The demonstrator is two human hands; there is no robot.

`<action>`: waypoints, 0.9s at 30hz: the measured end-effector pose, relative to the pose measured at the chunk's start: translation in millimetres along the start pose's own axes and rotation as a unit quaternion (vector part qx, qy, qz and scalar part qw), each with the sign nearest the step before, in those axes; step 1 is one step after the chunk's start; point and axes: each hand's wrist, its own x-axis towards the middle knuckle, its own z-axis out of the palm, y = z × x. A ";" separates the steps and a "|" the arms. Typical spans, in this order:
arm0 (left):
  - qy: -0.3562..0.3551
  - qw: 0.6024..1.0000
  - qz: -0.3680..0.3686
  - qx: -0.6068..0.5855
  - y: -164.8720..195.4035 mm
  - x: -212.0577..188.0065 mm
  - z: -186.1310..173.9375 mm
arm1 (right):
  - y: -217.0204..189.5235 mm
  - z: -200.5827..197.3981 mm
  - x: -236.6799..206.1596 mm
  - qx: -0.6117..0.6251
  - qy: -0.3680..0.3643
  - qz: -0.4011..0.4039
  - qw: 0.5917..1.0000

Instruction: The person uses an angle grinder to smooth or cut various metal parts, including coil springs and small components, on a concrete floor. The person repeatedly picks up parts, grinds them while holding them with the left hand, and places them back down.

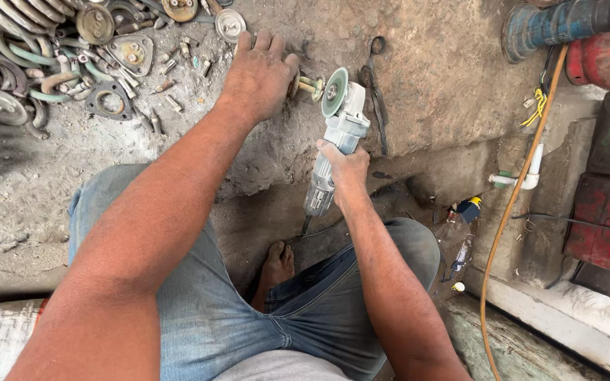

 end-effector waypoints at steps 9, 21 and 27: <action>0.062 0.997 0.022 0.027 -0.8 0.9 7.9 | 6.9 1.1 8.1 0.018 -0.021 0.008 1.000; 0.091 0.995 0.013 0.044 2.0 0.8 14.7 | 17.3 3.2 13.5 0.036 -0.020 0.020 0.999; 0.096 0.995 0.004 0.038 3.0 2.9 24.0 | 22.1 3.4 13.7 0.023 -0.024 0.006 0.999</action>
